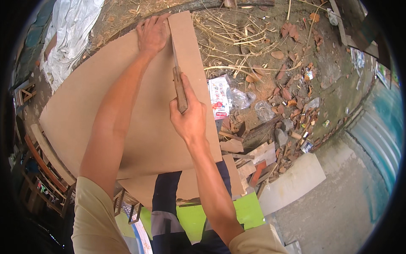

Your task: The person hammers nails into a large board using a hammer, then uses a hand saw to cut the board. The person works while sitting on the ground in an outdoor area.

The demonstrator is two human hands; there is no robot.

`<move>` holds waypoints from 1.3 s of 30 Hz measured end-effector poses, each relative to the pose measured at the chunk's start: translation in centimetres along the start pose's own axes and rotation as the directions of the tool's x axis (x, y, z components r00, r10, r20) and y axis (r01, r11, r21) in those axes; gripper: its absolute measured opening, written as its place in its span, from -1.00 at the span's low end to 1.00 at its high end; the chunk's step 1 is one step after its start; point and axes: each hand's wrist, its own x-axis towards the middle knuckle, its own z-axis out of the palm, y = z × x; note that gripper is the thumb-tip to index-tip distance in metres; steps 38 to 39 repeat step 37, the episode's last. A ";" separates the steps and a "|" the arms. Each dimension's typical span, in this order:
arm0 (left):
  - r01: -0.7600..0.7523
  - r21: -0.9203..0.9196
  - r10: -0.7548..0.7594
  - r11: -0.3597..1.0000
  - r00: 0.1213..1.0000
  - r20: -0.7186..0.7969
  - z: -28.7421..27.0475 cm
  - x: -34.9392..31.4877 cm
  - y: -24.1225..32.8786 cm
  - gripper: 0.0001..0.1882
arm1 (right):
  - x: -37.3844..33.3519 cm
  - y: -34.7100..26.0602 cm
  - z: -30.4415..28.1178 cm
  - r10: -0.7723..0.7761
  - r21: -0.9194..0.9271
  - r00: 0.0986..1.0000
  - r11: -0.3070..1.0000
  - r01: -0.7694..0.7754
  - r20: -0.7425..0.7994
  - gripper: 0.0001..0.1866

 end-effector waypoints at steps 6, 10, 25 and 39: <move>-0.019 -0.013 0.020 1.000 1.000 0.020 0.0 -0.6 0.4 -0.56 | -8.0 2.0 -1.5 -0.083 -0.065 0.995 0.995 0.080 -0.052 -0.31; -0.010 -0.016 0.010 1.000 1.000 0.015 -0.3 -0.2 0.0 -0.54 | -10.0 1.7 -3.7 -0.080 -0.112 0.996 0.991 0.077 -0.023 -0.28; -0.064 0.022 0.065 0.998 0.997 -0.045 -0.6 -0.4 0.2 -0.45 | -14.4 0.7 -6.1 -0.039 -0.174 0.999 0.984 0.033 -0.032 -0.31; -0.061 0.032 0.062 0.998 0.998 -0.034 0.3 -0.1 0.0 -0.47 | -1.8 5.1 0.0 -0.051 0.003 0.998 0.999 0.051 -0.033 -0.26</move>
